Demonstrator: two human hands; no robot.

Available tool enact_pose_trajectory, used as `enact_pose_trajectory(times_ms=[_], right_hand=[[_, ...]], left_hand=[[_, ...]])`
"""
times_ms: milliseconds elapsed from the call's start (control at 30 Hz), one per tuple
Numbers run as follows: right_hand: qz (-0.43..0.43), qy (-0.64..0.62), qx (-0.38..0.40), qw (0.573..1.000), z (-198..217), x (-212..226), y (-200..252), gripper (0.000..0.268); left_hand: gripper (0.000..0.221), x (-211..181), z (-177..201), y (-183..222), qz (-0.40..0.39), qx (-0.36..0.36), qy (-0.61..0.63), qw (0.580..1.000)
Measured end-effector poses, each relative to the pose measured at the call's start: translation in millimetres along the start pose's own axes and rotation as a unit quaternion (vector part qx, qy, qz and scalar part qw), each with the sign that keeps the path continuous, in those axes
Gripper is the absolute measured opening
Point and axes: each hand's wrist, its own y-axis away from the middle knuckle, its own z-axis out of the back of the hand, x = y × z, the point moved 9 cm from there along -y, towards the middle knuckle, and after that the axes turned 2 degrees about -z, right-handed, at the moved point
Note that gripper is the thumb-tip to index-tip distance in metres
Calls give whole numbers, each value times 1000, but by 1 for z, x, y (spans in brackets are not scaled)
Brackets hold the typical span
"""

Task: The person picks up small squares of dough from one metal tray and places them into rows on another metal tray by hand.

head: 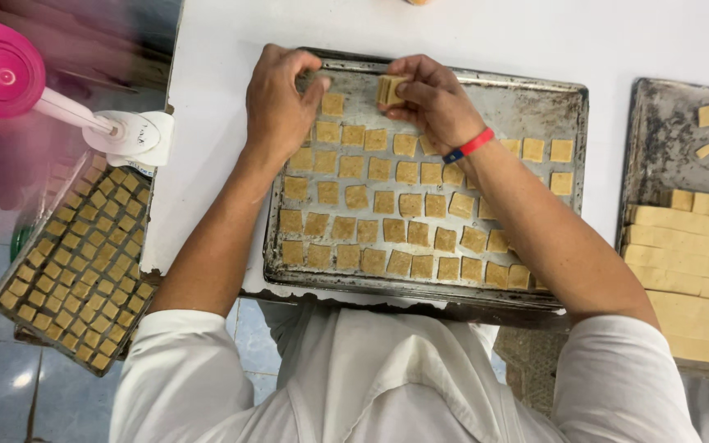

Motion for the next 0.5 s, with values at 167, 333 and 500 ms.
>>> enact_pose_trajectory(times_ms=[167,333,500], right_hand=[[6,-51,25,998,-20,-1,-12,23],[2,-41,8,999,-24,0,-8,22],[-44,-160,-50,985,-20,-12,-5,26]], left_hand=[[7,-14,-40,-2,0,122,148,981],[10,-7,-51,-2,15,102,265,959],[14,-1,-51,-5,45,88,317,943]])
